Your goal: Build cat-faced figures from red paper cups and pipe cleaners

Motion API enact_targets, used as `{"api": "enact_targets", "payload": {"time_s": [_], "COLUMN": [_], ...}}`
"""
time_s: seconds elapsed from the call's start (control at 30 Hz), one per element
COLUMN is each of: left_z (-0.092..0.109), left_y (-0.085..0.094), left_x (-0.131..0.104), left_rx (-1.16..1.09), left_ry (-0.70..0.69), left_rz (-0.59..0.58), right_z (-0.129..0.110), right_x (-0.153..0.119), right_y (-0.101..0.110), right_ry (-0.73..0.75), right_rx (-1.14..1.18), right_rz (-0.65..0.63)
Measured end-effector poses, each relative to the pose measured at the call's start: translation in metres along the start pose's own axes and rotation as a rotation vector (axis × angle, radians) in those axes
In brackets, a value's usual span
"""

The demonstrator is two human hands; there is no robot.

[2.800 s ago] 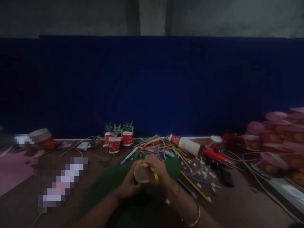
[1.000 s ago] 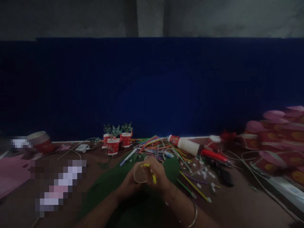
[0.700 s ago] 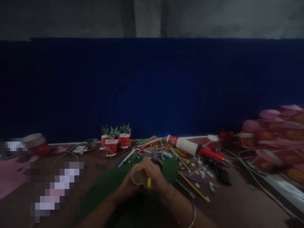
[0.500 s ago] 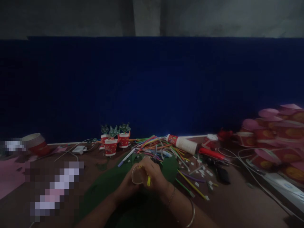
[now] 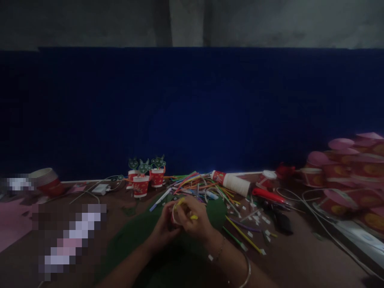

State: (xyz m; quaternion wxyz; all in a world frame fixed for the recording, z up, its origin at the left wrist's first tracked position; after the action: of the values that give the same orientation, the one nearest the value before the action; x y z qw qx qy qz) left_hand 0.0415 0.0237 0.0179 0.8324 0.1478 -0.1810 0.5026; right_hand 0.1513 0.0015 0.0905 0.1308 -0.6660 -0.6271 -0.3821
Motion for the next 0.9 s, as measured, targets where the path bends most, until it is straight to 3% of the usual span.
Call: {"api": "enact_targets", "payload": {"time_s": [0.17, 0.37, 0.47, 0.63, 0.9], "left_z": [-0.011, -0.008, -0.003, 0.001, -0.008], "left_y": [0.0, 0.008, 0.007, 0.004, 0.007], "left_x": [-0.003, -0.001, 0.0, -0.001, -0.003], "left_rx": [0.057, 0.076, 0.085, 0.155, 0.237], "left_ry": [0.022, -0.039, -0.035, -0.063, -0.06], "left_rz": [0.017, 0.078, 0.049, -0.024, -0.018], "right_z": [0.008, 0.006, 0.007, 0.015, 0.019], "right_x": [0.004, 0.014, 0.019, 0.02, 0.022], "right_y": [0.008, 0.014, 0.018, 0.018, 0.015], "right_ry": [-0.127, -0.104, -0.113, -0.183, -0.271], "right_rx": [0.038, -0.087, -0.12, 0.037, -0.073], "right_rz": [0.105, 0.047, 0.019, -0.02, -0.121]}}
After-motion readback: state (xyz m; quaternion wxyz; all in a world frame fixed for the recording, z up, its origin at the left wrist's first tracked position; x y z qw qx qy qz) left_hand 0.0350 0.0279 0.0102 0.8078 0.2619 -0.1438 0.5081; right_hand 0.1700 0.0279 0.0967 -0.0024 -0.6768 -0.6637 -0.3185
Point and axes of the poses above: each hand's wrist, its own x-axis towards the middle knuckle, its own y-axis out of the back of the hand, z = x × y, the point moved 7 cm from there along x, towards the middle knuckle, and after that the axes turned 7 degrees about -y, right-handed, at the moved point
